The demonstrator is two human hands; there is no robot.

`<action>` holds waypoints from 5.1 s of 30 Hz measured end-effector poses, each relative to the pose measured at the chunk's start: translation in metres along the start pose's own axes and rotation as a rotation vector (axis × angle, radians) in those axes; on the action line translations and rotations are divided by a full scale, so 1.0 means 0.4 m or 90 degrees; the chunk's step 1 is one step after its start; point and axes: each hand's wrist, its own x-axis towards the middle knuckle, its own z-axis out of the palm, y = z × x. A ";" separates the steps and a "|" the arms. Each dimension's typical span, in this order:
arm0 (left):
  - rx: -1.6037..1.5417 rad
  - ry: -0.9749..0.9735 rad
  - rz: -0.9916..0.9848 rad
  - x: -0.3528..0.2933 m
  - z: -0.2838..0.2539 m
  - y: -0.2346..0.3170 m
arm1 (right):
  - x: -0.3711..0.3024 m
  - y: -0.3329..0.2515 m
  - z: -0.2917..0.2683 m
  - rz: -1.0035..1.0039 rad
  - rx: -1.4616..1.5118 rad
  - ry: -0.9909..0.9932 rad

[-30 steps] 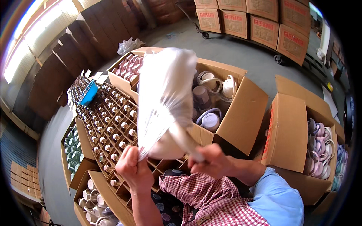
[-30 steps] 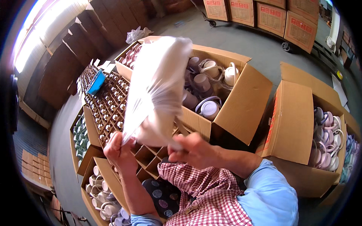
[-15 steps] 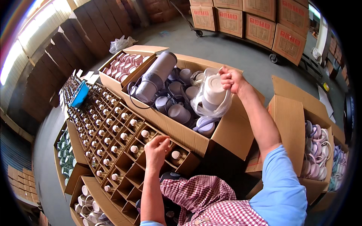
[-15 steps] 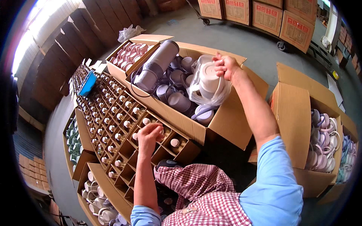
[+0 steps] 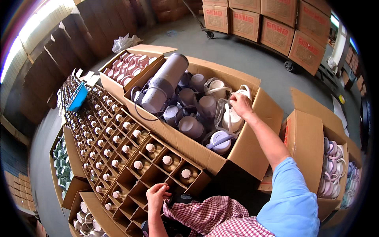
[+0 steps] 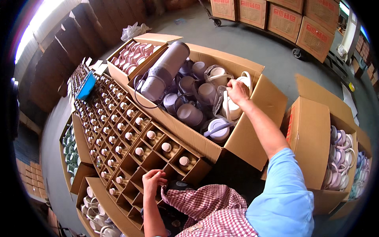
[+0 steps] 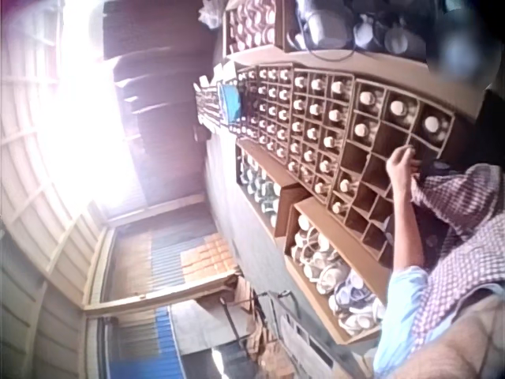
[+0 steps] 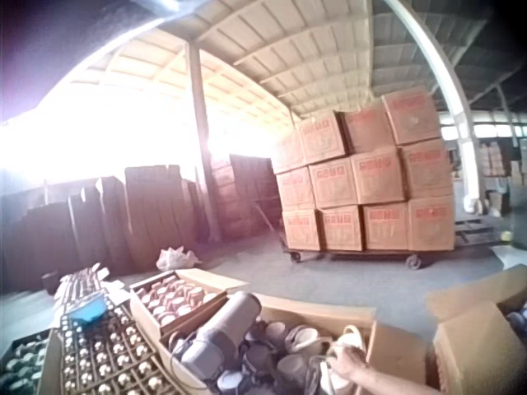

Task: The person places a glass liner into a thermos body, inserts a plastic spacer and ring, and then screws on a base cap by hand.

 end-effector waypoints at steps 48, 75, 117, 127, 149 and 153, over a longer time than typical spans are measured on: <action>-0.795 -0.099 0.170 -0.275 -0.196 -0.235 | -0.612 -0.857 -0.130 -0.442 0.649 -0.519; -0.042 0.259 0.523 -0.466 -0.482 0.076 | -0.708 -1.130 0.257 -0.729 0.721 -0.588; -0.649 0.378 0.301 -0.290 -0.584 -0.062 | -0.616 -0.283 0.428 -0.482 -0.111 -0.412; -0.950 -0.270 0.203 -0.200 -0.467 -0.211 | -0.443 -0.869 0.079 -0.721 0.180 -0.152; -0.570 -0.041 0.534 -0.336 -0.508 0.098 | -0.543 -1.202 0.220 -0.409 0.840 -0.829; -0.530 -0.031 0.618 -0.364 -0.503 0.046 | -0.639 -1.139 0.129 -0.455 0.769 -0.968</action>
